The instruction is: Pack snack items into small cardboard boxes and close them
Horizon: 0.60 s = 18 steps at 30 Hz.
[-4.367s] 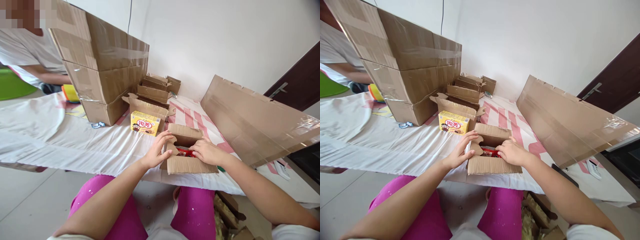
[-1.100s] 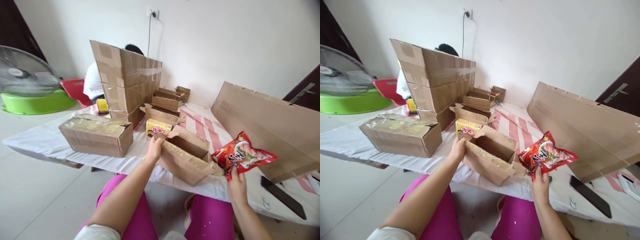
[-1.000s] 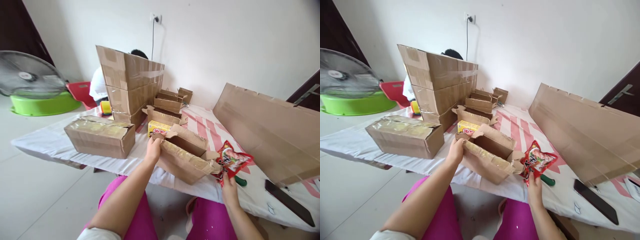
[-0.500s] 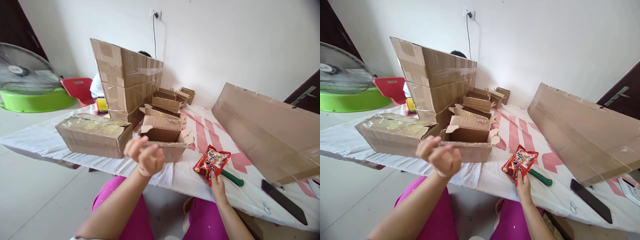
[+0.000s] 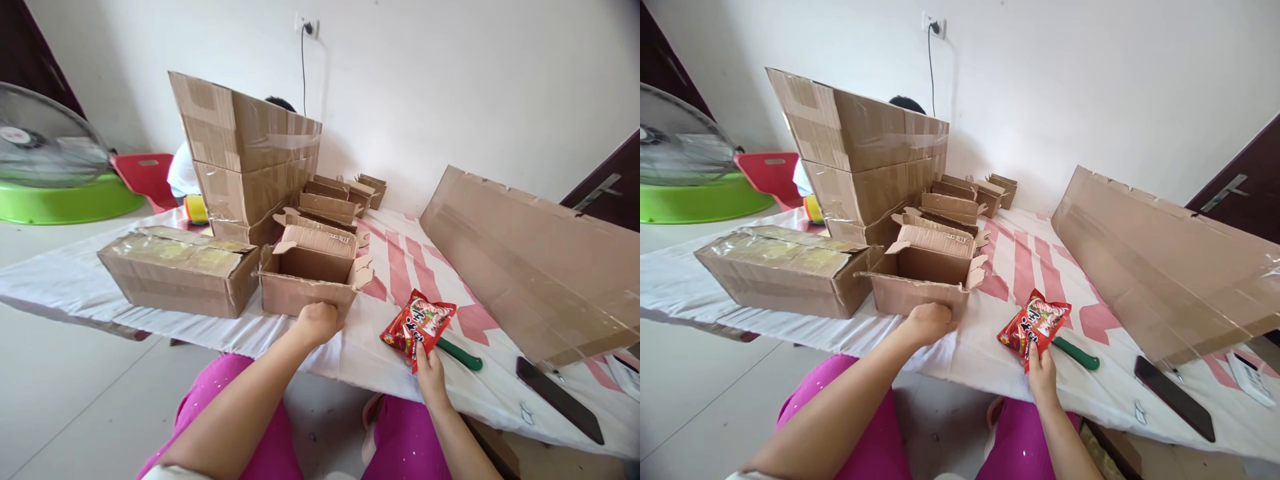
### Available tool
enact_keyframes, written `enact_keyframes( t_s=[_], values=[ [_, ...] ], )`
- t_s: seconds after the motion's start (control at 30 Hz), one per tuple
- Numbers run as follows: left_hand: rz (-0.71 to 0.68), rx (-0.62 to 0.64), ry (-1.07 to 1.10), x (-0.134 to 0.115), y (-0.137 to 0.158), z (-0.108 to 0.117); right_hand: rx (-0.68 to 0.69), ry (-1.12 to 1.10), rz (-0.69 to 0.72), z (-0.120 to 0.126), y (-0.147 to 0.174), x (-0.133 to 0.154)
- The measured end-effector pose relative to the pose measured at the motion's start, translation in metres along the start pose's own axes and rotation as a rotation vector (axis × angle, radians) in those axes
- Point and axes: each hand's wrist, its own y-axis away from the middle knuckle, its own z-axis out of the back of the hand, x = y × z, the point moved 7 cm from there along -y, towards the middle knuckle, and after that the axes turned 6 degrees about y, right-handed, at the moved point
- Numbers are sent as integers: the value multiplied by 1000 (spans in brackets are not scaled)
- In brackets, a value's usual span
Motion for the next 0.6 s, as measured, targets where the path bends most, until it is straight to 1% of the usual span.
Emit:
enact_keyframes(
  t_s=[0.07,0.17,0.47,0.6],
  values=[
    [29,-4,12,10,0,5,2,3,2,0,0,2],
    [52,-9,31,17,0,7,15,21,1,0,0,1],
    [105,2,68,18,-2,6,10,89,37,1,-2,-4],
    [114,-5,71,19,-2,7,-36,108,77,3,-2,1]
  ],
)
